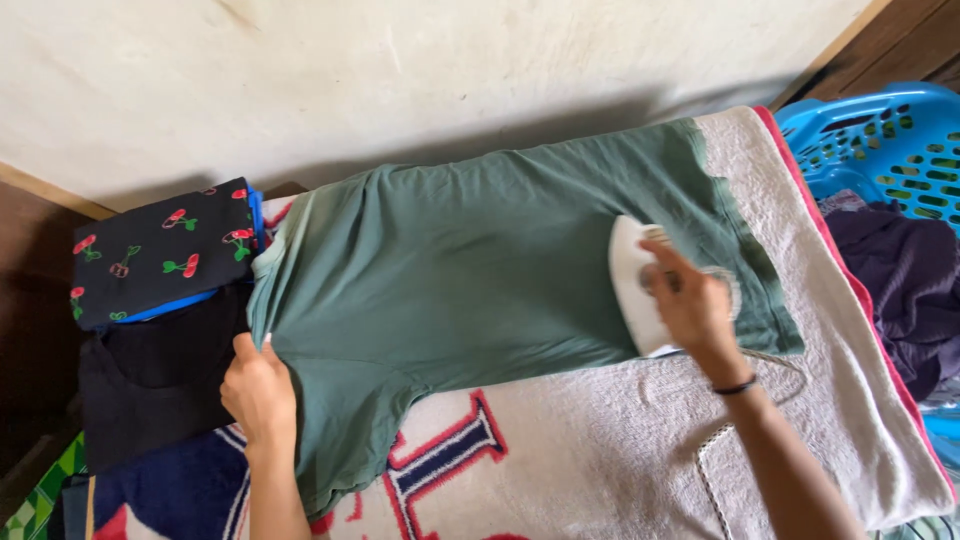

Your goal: Ironing a green t-shirt and then folding it neatly on a workspace.

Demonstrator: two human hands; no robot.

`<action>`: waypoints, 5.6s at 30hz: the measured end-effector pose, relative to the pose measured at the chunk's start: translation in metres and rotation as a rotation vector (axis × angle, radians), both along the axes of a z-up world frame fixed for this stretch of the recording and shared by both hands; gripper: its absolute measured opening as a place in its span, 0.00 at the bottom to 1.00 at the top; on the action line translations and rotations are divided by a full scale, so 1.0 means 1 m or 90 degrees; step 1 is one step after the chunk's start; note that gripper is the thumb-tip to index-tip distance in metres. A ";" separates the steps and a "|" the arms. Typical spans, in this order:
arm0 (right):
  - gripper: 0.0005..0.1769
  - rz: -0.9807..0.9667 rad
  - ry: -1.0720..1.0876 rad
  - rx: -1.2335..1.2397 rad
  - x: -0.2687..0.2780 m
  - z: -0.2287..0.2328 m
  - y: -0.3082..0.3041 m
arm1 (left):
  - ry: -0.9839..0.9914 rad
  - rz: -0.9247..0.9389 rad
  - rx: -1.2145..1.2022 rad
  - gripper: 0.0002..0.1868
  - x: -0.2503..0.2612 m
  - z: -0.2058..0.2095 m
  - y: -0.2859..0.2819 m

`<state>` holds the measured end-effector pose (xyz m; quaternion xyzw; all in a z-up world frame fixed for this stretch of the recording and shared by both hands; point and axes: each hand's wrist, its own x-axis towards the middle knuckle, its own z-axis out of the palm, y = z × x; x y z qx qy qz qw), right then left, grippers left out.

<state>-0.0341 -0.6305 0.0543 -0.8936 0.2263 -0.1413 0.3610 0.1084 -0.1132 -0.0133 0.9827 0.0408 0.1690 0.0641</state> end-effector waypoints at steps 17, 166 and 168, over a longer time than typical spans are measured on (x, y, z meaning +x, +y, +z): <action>0.19 -0.105 -0.088 0.051 -0.017 -0.011 -0.133 | 0.026 -0.028 -0.216 0.21 -0.016 0.006 0.023; 0.28 0.050 -0.354 0.572 0.035 -0.063 -0.318 | 0.265 -0.237 -0.463 0.24 0.036 0.009 0.013; 0.31 0.081 -0.357 0.559 0.032 -0.057 -0.309 | 0.244 -0.238 -0.451 0.23 0.034 0.015 0.010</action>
